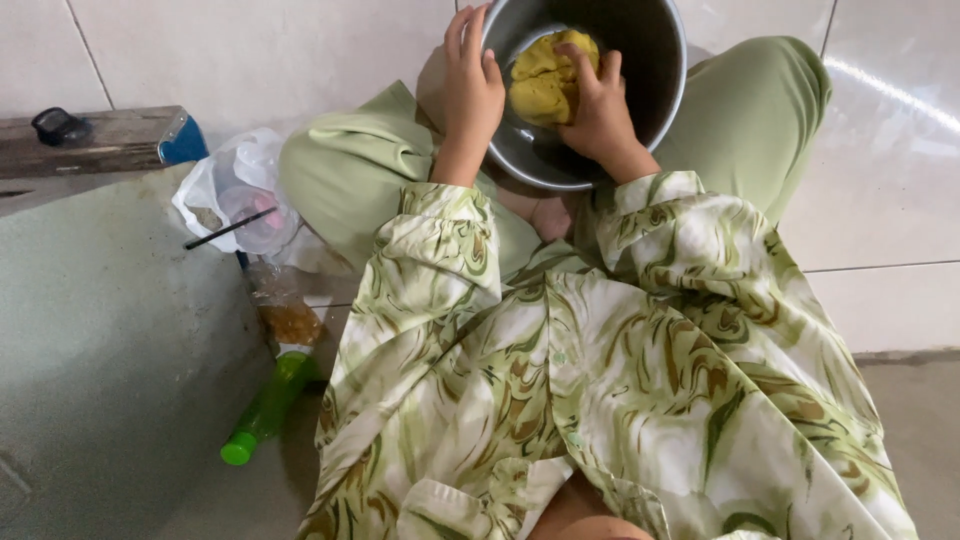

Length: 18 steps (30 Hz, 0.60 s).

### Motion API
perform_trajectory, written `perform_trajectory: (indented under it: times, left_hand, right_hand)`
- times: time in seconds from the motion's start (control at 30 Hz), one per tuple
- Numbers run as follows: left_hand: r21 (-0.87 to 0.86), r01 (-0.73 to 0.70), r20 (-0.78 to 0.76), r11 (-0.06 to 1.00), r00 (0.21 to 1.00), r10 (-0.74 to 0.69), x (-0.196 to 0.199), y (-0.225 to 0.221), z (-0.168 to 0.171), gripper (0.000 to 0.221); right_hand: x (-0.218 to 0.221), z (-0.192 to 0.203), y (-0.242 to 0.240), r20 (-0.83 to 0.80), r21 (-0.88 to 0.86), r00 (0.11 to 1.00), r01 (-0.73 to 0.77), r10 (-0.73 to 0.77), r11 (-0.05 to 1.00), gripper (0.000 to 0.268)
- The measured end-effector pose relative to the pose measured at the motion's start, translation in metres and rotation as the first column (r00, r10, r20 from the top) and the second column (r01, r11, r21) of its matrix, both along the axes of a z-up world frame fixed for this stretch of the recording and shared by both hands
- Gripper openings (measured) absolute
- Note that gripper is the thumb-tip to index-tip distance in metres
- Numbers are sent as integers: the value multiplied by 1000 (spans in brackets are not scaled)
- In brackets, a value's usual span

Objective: A person sitting on a tiled floor is kneading a ball of yellow dough in a metal bowl.

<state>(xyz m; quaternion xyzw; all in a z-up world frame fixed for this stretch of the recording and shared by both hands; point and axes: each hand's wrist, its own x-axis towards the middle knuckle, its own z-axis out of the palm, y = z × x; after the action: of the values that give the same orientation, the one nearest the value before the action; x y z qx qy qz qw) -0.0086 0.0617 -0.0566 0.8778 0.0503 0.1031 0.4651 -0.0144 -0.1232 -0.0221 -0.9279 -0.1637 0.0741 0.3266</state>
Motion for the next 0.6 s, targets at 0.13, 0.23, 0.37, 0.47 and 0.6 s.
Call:
perform_trajectory:
  times: [0.13, 0.23, 0.37, 0.47, 0.6]
  left_hand:
    - [28, -5, -4, 1000, 1000, 5, 2, 1, 4, 57]
    - [34, -8, -6, 999, 1000, 8, 5, 2, 3, 54]
    - [48, 1, -8, 999, 1000, -1, 1, 5, -1, 56]
    - [41, 19, 18, 999, 1000, -19, 2, 4, -4, 58]
    - [15, -3, -4, 1000, 1000, 3, 3, -1, 1, 57]
  right_hand:
    - [15, 15, -14, 6, -16, 999, -44, 44, 999, 80]
    - [21, 18, -18, -19, -44, 997, -81, 80, 996, 80]
    - [28, 31, -18, 65, -307, 983, -143, 171, 941, 72]
    - [31, 44, -15, 269, -646, 917, -54, 293, 762, 57]
    - [21, 53, -1, 467, -835, 685, 132, 560, 535, 34]
